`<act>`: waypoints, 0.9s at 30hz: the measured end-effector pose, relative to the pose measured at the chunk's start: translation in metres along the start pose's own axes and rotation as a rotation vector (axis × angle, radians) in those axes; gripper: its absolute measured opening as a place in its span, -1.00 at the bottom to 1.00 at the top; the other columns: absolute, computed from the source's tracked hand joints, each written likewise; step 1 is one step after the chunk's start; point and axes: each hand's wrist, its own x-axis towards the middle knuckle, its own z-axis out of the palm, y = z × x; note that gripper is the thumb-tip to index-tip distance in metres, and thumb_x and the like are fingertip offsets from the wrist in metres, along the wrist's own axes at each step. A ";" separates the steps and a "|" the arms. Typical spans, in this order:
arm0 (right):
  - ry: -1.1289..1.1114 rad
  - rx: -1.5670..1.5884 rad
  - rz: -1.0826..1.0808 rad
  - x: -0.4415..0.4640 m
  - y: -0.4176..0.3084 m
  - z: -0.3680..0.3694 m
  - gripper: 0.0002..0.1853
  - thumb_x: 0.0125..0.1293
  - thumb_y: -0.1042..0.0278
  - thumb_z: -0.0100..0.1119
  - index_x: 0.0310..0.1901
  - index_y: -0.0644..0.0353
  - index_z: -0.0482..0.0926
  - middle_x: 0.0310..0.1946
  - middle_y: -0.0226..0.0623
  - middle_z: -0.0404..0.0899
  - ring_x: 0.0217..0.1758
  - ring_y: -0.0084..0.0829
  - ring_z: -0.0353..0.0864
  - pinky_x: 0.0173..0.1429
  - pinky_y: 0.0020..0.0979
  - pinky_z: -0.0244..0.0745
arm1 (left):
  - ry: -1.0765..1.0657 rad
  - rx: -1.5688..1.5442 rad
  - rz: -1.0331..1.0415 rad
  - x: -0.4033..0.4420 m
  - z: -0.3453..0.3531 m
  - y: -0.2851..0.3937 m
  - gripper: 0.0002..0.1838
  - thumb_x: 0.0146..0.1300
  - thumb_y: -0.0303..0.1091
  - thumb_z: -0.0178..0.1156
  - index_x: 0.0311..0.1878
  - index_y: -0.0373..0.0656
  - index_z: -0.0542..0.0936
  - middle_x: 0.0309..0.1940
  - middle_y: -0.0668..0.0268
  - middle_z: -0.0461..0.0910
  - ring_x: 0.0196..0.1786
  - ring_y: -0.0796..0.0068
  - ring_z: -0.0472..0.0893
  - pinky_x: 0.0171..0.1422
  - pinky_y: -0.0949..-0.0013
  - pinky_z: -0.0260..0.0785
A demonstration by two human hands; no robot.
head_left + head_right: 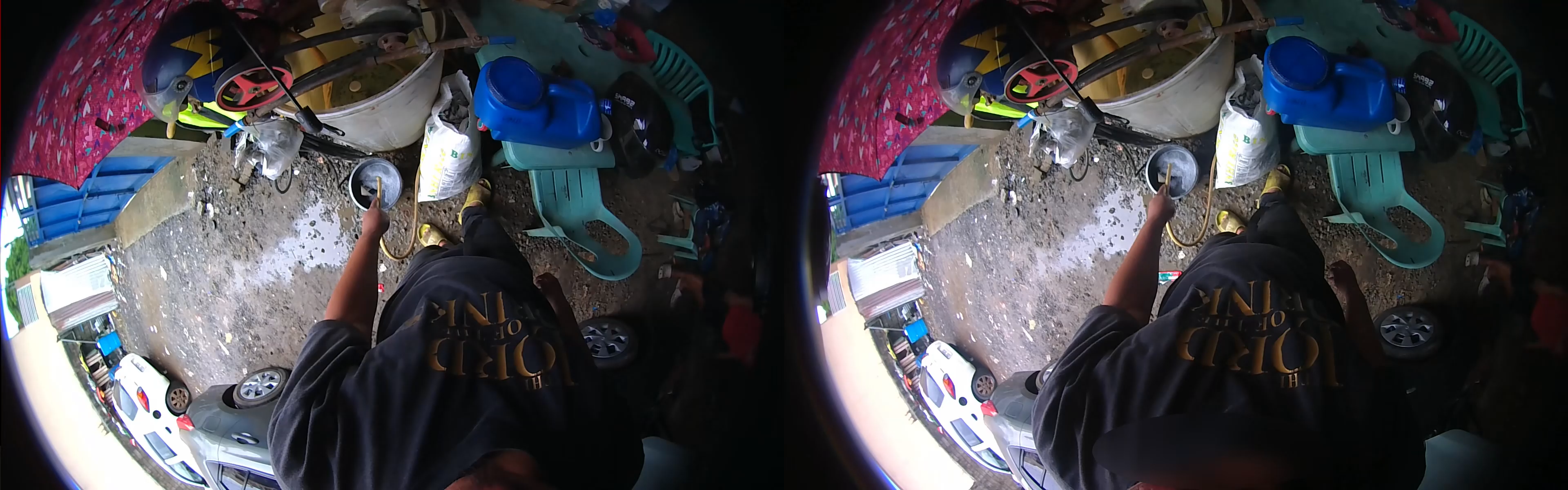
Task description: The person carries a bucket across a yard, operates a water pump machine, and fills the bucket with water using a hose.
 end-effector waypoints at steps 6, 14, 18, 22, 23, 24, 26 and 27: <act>0.024 -0.058 -0.012 0.010 0.022 0.008 -0.83 0.35 0.42 -0.10 -0.10 0.26 0.43 -0.38 -0.23 0.48 -0.44 -0.43 0.50 -0.41 -0.42 0.43 | -0.001 -0.001 -0.021 -0.006 -0.005 0.005 -0.45 0.10 -0.41 -0.06 0.22 -0.30 0.26 -0.23 -0.16 0.56 -0.17 -0.07 0.59 -0.04 0.06 0.43; 0.178 -0.911 -0.398 0.001 -0.007 -0.009 -0.81 0.36 0.35 -0.09 -0.19 0.28 0.48 -0.30 -0.14 0.49 -0.31 -0.27 0.54 -0.20 -0.31 0.45 | 0.042 -0.126 -0.063 -0.001 0.005 -0.007 -0.47 0.13 -0.39 -0.09 0.24 -0.19 0.28 -0.21 -0.18 0.55 -0.11 -0.13 0.56 0.01 0.03 0.39; 0.300 -0.081 -0.283 0.027 -0.144 -0.020 -0.76 0.32 0.26 0.00 -0.26 0.29 0.50 -0.37 -0.23 0.50 -0.25 -0.45 0.51 -0.12 -0.39 0.38 | 0.009 -0.194 -0.099 0.011 0.013 -0.015 -0.47 0.16 -0.34 -0.08 0.25 -0.14 0.28 -0.19 -0.17 0.55 -0.09 -0.13 0.55 0.03 0.04 0.39; 0.050 -0.030 -0.629 0.059 -0.262 0.022 -0.83 0.21 0.36 0.11 -0.28 0.29 0.48 -0.39 -0.27 0.49 -0.28 -0.41 0.51 -0.13 -0.38 0.40 | -0.073 -0.410 -0.213 0.021 0.001 0.002 -0.64 0.22 -0.37 -0.13 0.10 -0.16 0.35 -0.36 0.03 0.57 -0.36 0.14 0.61 -0.35 0.19 0.47; -0.018 -0.099 -0.666 0.049 -0.302 0.033 -0.83 0.18 0.35 0.11 -0.28 0.28 0.50 -0.36 -0.19 0.50 -0.25 -0.33 0.52 -0.13 -0.34 0.40 | -0.119 -0.504 -0.281 0.018 -0.011 0.014 -0.67 0.23 -0.38 -0.15 0.06 -0.17 0.37 -0.42 0.07 0.56 -0.44 0.22 0.61 -0.45 0.23 0.46; -0.088 -0.169 -0.705 0.044 -0.331 0.041 -0.82 0.14 0.34 0.12 -0.28 0.26 0.51 -0.34 -0.12 0.51 -0.23 -0.24 0.53 -0.13 -0.31 0.41 | -0.100 -0.642 -0.305 0.017 -0.015 0.022 -0.74 0.26 -0.43 -0.22 -0.01 -0.15 0.36 -0.58 0.24 0.42 -0.63 0.43 0.48 -0.66 0.38 0.32; -0.270 -0.317 -0.791 0.068 -0.347 0.077 -0.69 0.10 0.20 0.15 -0.20 0.24 0.51 -0.19 -0.06 0.50 -0.06 -0.08 0.50 -0.02 -0.16 0.40 | -0.113 -0.797 -0.355 0.023 -0.021 0.027 -0.72 0.28 -0.42 -0.26 0.01 -0.13 0.35 -0.61 0.29 0.39 -0.67 0.45 0.43 -0.68 0.40 0.29; -0.275 -0.389 -0.873 0.071 -0.356 0.091 -0.66 0.11 0.20 0.15 -0.13 0.22 0.49 -0.20 -0.05 0.51 -0.07 -0.08 0.51 -0.02 -0.15 0.40 | -0.118 -0.874 -0.383 0.025 -0.024 0.028 -0.72 0.29 -0.42 -0.28 0.02 -0.12 0.34 -0.62 0.31 0.37 -0.69 0.46 0.40 -0.69 0.41 0.27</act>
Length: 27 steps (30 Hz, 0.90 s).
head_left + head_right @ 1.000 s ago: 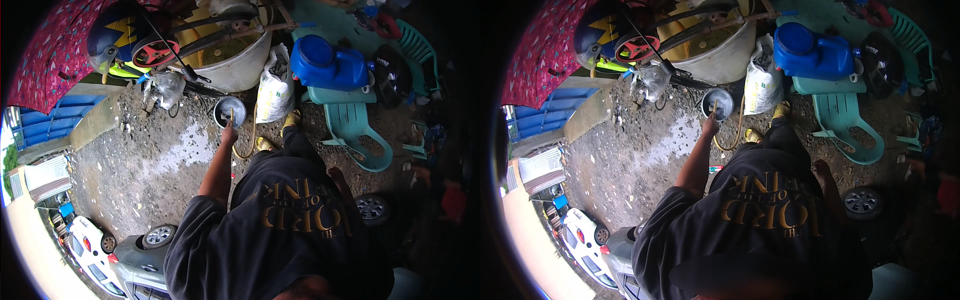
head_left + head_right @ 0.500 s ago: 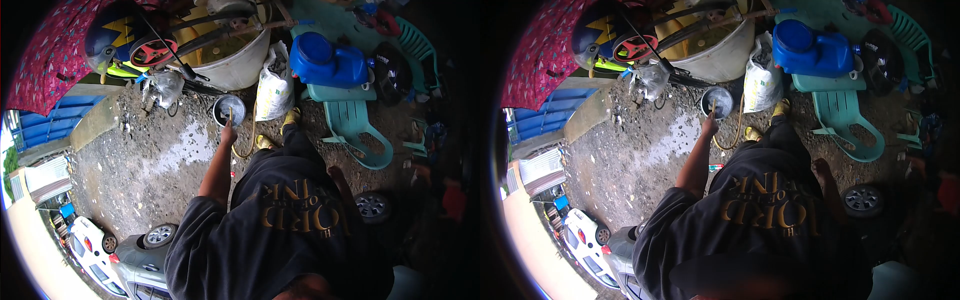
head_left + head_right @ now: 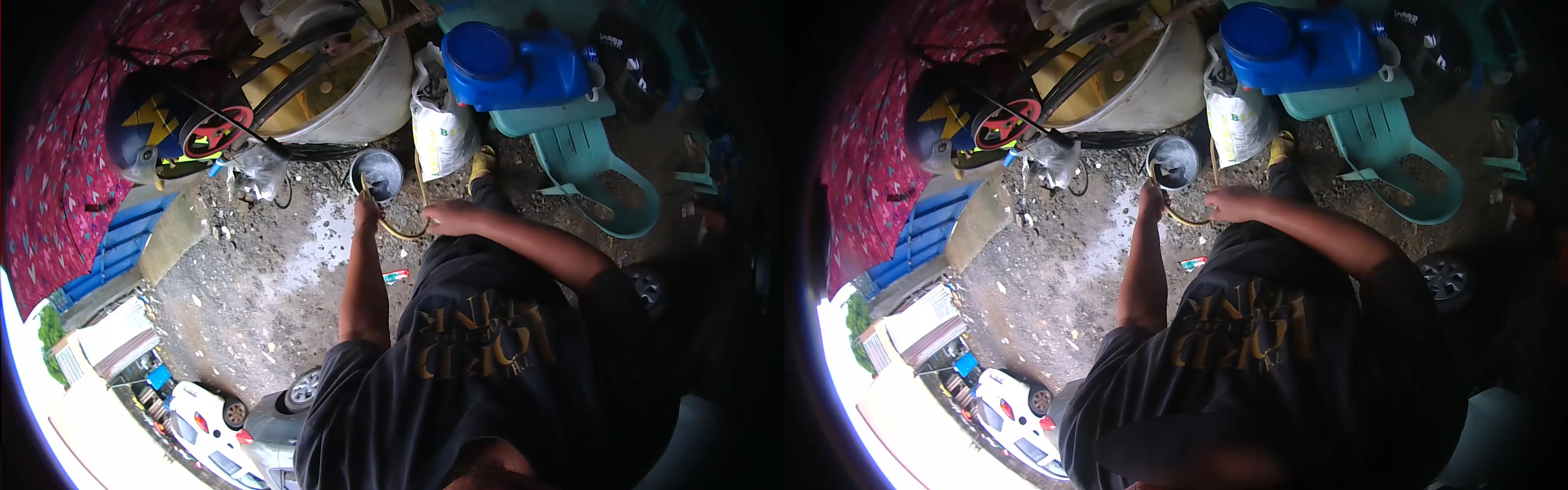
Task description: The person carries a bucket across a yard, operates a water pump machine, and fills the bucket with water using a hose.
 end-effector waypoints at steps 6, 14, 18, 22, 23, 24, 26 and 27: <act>-0.262 -0.237 -0.037 0.035 -0.020 0.012 -0.39 0.12 0.19 0.17 0.21 0.18 0.25 -0.28 -0.04 0.55 -0.17 -0.06 0.56 -0.12 -0.10 0.43 | -0.053 -0.228 -0.062 -0.009 0.005 0.032 -0.71 0.34 -0.42 -0.34 0.07 -0.15 0.27 -0.62 0.33 0.32 -0.67 0.53 0.35 -0.63 0.45 0.29; -0.262 -0.267 -0.099 0.053 0.008 0.010 -0.41 0.21 0.21 0.05 0.29 0.04 0.19 -0.39 -0.17 0.57 -0.29 -0.15 0.60 -0.28 -0.11 0.45 | -0.086 -0.227 -0.093 -0.006 0.013 0.052 -0.77 0.37 -0.40 -0.30 0.03 -0.15 0.25 -0.60 0.31 0.33 -0.63 0.48 0.37 -0.56 0.38 0.35; -0.260 -0.309 -0.151 0.063 0.018 0.005 -0.44 0.24 0.16 -0.01 0.29 0.01 0.21 -0.33 -0.22 0.59 -0.28 -0.19 0.61 -0.27 -0.10 0.46 | -0.058 -0.269 -0.061 -0.008 0.019 0.065 -0.83 0.38 -0.38 -0.29 -0.04 -0.14 0.26 -0.59 0.31 0.33 -0.63 0.47 0.37 -0.57 0.38 0.35; -0.318 -0.370 -0.152 0.063 0.010 -0.013 -0.45 0.25 0.18 -0.04 0.30 -0.02 0.21 -0.25 -0.23 0.58 -0.27 -0.19 0.61 -0.27 -0.10 0.47 | -0.060 -0.300 -0.069 -0.006 0.017 0.064 -0.86 0.38 -0.36 -0.29 -0.10 -0.13 0.26 -0.59 0.29 0.35 -0.61 0.46 0.40 -0.55 0.37 0.37; -0.339 -0.381 -0.142 0.063 0.011 -0.014 -0.45 0.25 0.18 -0.04 0.30 -0.02 0.21 -0.24 -0.23 0.58 -0.26 -0.19 0.61 -0.27 -0.10 0.47 | -0.058 -0.306 -0.078 -0.006 0.016 0.062 -0.86 0.38 -0.36 -0.29 -0.11 -0.13 0.26 -0.58 0.29 0.36 -0.59 0.46 0.41 -0.54 0.36 0.39; -0.361 -0.392 -0.131 0.063 0.011 -0.015 -0.45 0.25 0.17 -0.05 0.30 -0.03 0.20 -0.24 -0.23 0.58 -0.26 -0.19 0.61 -0.26 -0.10 0.47 | -0.075 -0.283 -0.066 -0.005 0.016 0.060 -0.86 0.38 -0.36 -0.29 -0.11 -0.13 0.26 -0.58 0.29 0.38 -0.58 0.46 0.43 -0.53 0.35 0.40; -0.377 -0.408 -0.112 0.061 0.008 -0.020 -0.45 0.25 0.15 -0.03 0.29 -0.04 0.22 -0.23 -0.23 0.58 -0.25 -0.18 0.61 -0.26 -0.09 0.47 | -0.109 -0.237 -0.042 -0.009 0.016 0.060 -0.85 0.38 -0.35 -0.29 -0.12 -0.14 0.26 -0.57 0.28 0.40 -0.56 0.45 0.45 -0.50 0.32 0.42; -0.386 -0.416 -0.101 0.059 0.006 -0.022 -0.46 0.25 0.14 -0.02 0.28 -0.04 0.22 -0.23 -0.23 0.58 -0.24 -0.17 0.61 -0.26 -0.09 0.47 | -0.071 -0.305 -0.055 -0.010 0.019 0.058 -0.84 0.39 -0.34 -0.29 -0.13 -0.15 0.27 -0.56 0.27 0.42 -0.54 0.44 0.46 -0.46 0.31 0.45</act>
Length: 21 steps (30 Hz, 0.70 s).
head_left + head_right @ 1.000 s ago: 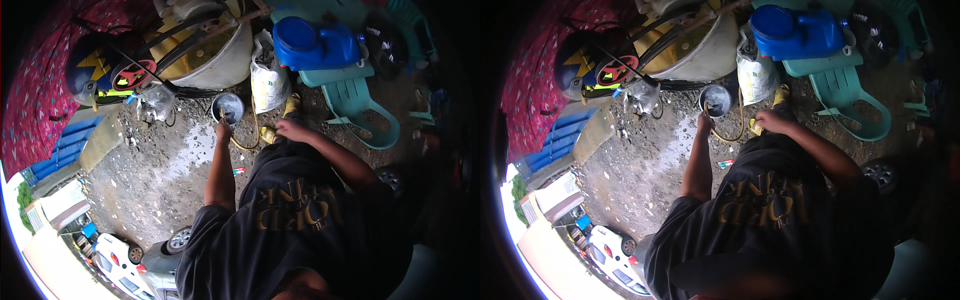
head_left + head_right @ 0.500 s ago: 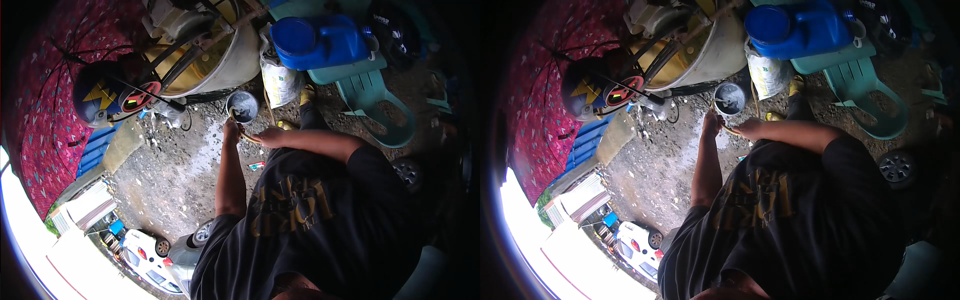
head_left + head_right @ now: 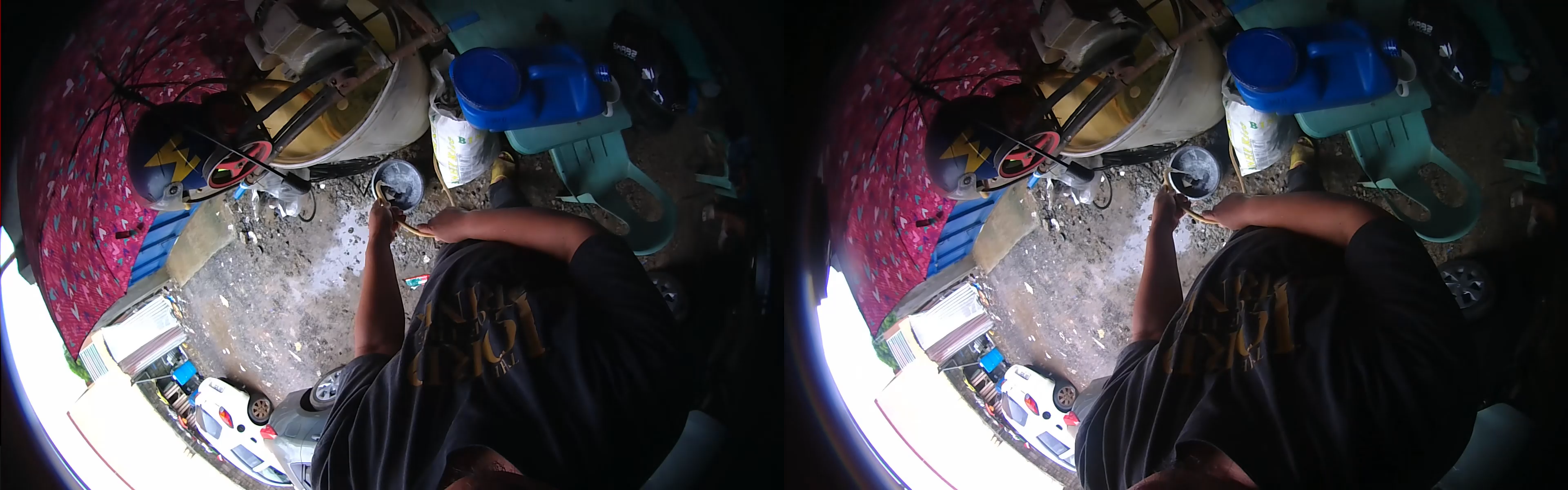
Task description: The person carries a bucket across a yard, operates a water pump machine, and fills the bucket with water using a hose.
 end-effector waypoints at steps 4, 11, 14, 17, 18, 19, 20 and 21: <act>0.054 0.014 -0.015 0.003 0.007 0.018 -0.46 0.24 0.18 0.00 0.28 -0.04 0.23 -0.24 -0.22 0.58 -0.24 -0.16 0.61 -0.26 -0.08 0.47 | -0.020 -0.016 0.027 -0.009 0.004 -0.001 -0.85 0.37 -0.37 -0.27 -0.12 -0.16 0.28 -0.55 0.26 0.43 -0.53 0.43 0.48 -0.45 0.31 0.47; 0.074 -0.025 0.020 -0.009 -0.008 0.023 -0.45 0.24 0.29 -0.08 0.30 0.06 0.18 -0.32 -0.08 0.56 -0.30 -0.05 0.58 -0.26 -0.02 0.45 | -0.027 -0.018 0.063 -0.014 0.004 -0.012 -0.82 0.35 -0.42 -0.28 -0.05 -0.20 0.27 -0.53 0.23 0.44 -0.52 0.37 0.51 -0.41 0.26 0.53; 0.134 -0.053 0.031 -0.010 -0.011 0.038 -0.46 0.26 0.29 -0.13 0.31 0.03 0.16 -0.33 -0.08 0.57 -0.30 -0.05 0.59 -0.24 -0.02 0.47 | -0.073 -0.053 0.054 -0.005 -0.006 -0.024 -0.78 0.35 -0.42 -0.29 0.00 -0.20 0.26 -0.50 0.21 0.43 -0.52 0.35 0.51 -0.38 0.23 0.55; 0.123 -0.089 0.084 -0.016 -0.021 0.043 -0.46 0.29 0.30 -0.20 0.34 -0.03 0.12 -0.33 -0.09 0.57 -0.28 -0.06 0.59 -0.22 -0.02 0.49 | -0.097 -0.028 0.043 -0.005 -0.009 -0.032 -0.76 0.36 -0.41 -0.30 0.04 -0.20 0.25 -0.47 0.20 0.43 -0.50 0.34 0.52 -0.37 0.22 0.55; 0.111 -0.099 0.106 -0.019 -0.025 0.044 -0.46 0.30 0.31 -0.22 0.35 -0.05 0.11 -0.33 -0.09 0.57 -0.27 -0.07 0.59 -0.21 -0.02 0.49 | -0.096 0.001 0.051 -0.008 -0.009 -0.033 -0.75 0.36 -0.40 -0.30 0.04 -0.20 0.24 -0.46 0.20 0.43 -0.49 0.33 0.52 -0.36 0.22 0.56; 0.101 -0.100 0.121 -0.019 -0.027 0.048 -0.45 0.30 0.31 -0.23 0.36 -0.06 0.09 -0.32 -0.09 0.57 -0.27 -0.07 0.59 -0.21 -0.02 0.49 | -0.094 0.032 0.058 -0.014 -0.008 -0.033 -0.75 0.36 -0.39 -0.30 0.05 -0.20 0.24 -0.45 0.19 0.43 -0.48 0.33 0.52 -0.35 0.22 0.56; 0.091 -0.100 0.137 -0.020 -0.029 0.053 -0.44 0.31 0.32 -0.24 0.37 -0.07 0.07 -0.32 -0.10 0.57 -0.26 -0.08 0.59 -0.21 -0.01 0.49 | -0.095 0.043 0.054 -0.020 -0.007 -0.033 -0.75 0.37 -0.38 -0.31 0.04 -0.20 0.24 -0.44 0.19 0.43 -0.48 0.32 0.53 -0.35 0.22 0.56; 0.081 -0.101 0.152 -0.021 -0.031 0.057 -0.44 0.31 0.33 -0.26 0.38 -0.09 0.05 -0.32 -0.10 0.57 -0.26 -0.09 0.60 -0.21 -0.01 0.49 | -0.097 0.054 0.050 -0.025 -0.005 -0.032 -0.75 0.37 -0.38 -0.31 0.04 -0.20 0.24 -0.44 0.19 0.44 -0.48 0.32 0.53 -0.35 0.23 0.56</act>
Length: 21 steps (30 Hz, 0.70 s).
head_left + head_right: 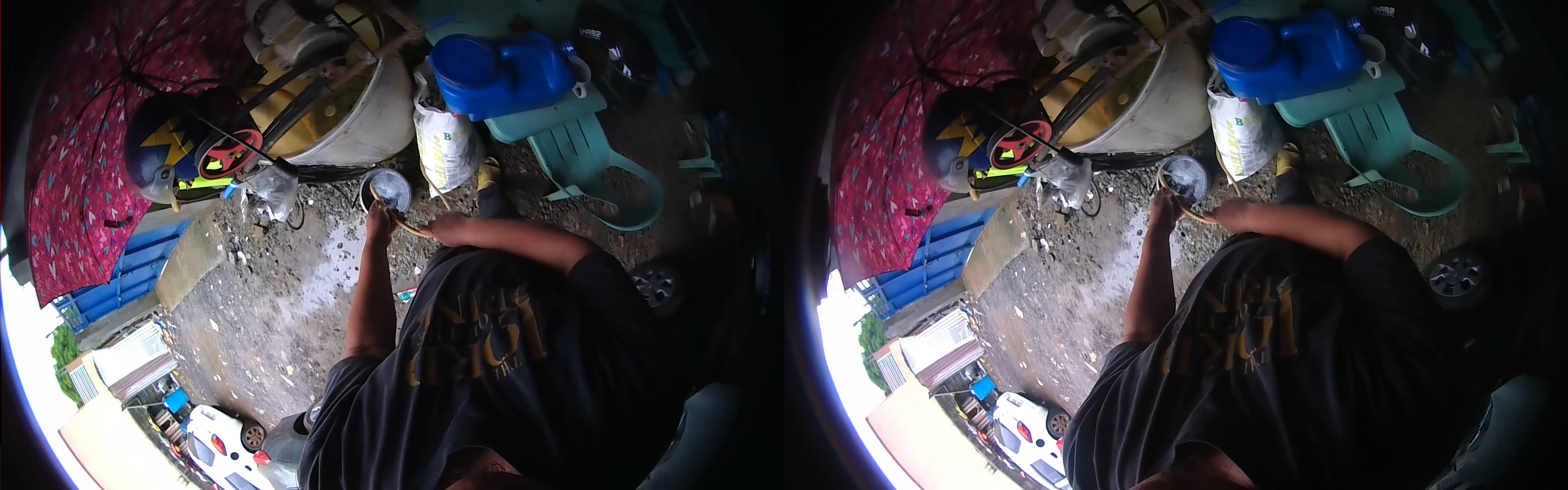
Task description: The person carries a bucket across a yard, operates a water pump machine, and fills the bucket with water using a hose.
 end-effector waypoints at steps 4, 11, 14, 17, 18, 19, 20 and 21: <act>0.060 -0.019 0.032 -0.012 -0.011 0.017 -0.42 0.29 0.35 -0.24 0.38 -0.06 0.03 -0.33 -0.12 0.57 -0.27 -0.10 0.60 -0.22 -0.03 0.49 | -0.031 -0.007 -0.026 -0.011 -0.002 -0.009 -0.77 0.39 -0.34 -0.31 0.00 -0.19 0.26 -0.43 0.20 0.44 -0.46 0.33 0.53 -0.34 0.23 0.57; 0.156 -0.012 0.038 -0.024 -0.021 0.027 -0.43 0.27 0.38 -0.21 0.35 0.01 0.08 -0.37 -0.14 0.57 -0.31 -0.12 0.59 -0.27 -0.06 0.49 | -0.054 -0.031 -0.016 -0.015 -0.007 -0.026 -0.79 0.39 -0.33 -0.31 -0.04 -0.16 0.27 -0.41 0.22 0.43 -0.44 0.33 0.54 -0.30 0.24 0.57; 0.170 -0.021 0.036 -0.024 -0.023 0.035 -0.39 0.27 0.35 -0.19 0.38 -0.04 0.03 -0.40 -0.14 0.56 -0.34 -0.14 0.60 -0.29 -0.07 0.50 | -0.048 -0.018 0.016 -0.025 -0.003 -0.026 -0.80 0.38 -0.35 -0.30 -0.05 -0.14 0.28 -0.41 0.22 0.44 -0.44 0.34 0.55 -0.31 0.27 0.56; 0.158 -0.046 0.033 -0.023 -0.025 0.039 -0.38 0.27 0.34 -0.18 0.39 -0.04 0.01 -0.42 -0.14 0.56 -0.37 -0.14 0.60 -0.31 -0.08 0.51 | -0.068 0.009 0.013 -0.027 -0.006 -0.026 -0.81 0.36 -0.36 -0.29 -0.05 -0.13 0.28 -0.41 0.22 0.44 -0.44 0.34 0.55 -0.33 0.29 0.56; 0.148 -0.057 0.033 -0.023 -0.026 0.037 -0.38 0.27 0.33 -0.17 0.39 -0.03 0.01 -0.43 -0.14 0.56 -0.38 -0.14 0.60 -0.32 -0.08 0.50 | -0.071 0.015 0.022 -0.026 -0.006 -0.025 -0.80 0.36 -0.36 -0.29 -0.04 -0.13 0.28 -0.40 0.21 0.45 -0.44 0.34 0.55 -0.34 0.29 0.56; 0.155 -0.052 0.033 -0.023 -0.026 0.036 -0.38 0.26 0.33 -0.17 0.38 -0.02 0.02 -0.43 -0.14 0.56 -0.39 -0.14 0.60 -0.32 -0.08 0.50 | -0.074 0.022 0.030 -0.024 -0.008 -0.027 -0.80 0.36 -0.36 -0.29 -0.03 -0.13 0.28 -0.39 0.21 0.45 -0.43 0.34 0.56 -0.34 0.29 0.56; 0.162 -0.046 0.034 -0.023 -0.027 0.036 -0.38 0.26 0.33 -0.17 0.38 -0.01 0.03 -0.44 -0.14 0.56 -0.39 -0.14 0.60 -0.33 -0.09 0.50 | -0.077 0.028 0.036 -0.023 -0.009 -0.029 -0.79 0.35 -0.37 -0.28 -0.02 -0.13 0.28 -0.38 0.20 0.45 -0.43 0.34 0.56 -0.35 0.29 0.56; 0.169 -0.039 0.035 -0.023 -0.028 0.035 -0.39 0.26 0.33 -0.16 0.38 -0.01 0.03 -0.44 -0.14 0.56 -0.40 -0.14 0.60 -0.33 -0.09 0.50 | -0.076 0.041 0.036 -0.021 -0.011 -0.030 -0.78 0.35 -0.36 -0.28 0.00 -0.12 0.28 -0.38 0.20 0.46 -0.43 0.34 0.56 -0.35 0.30 0.56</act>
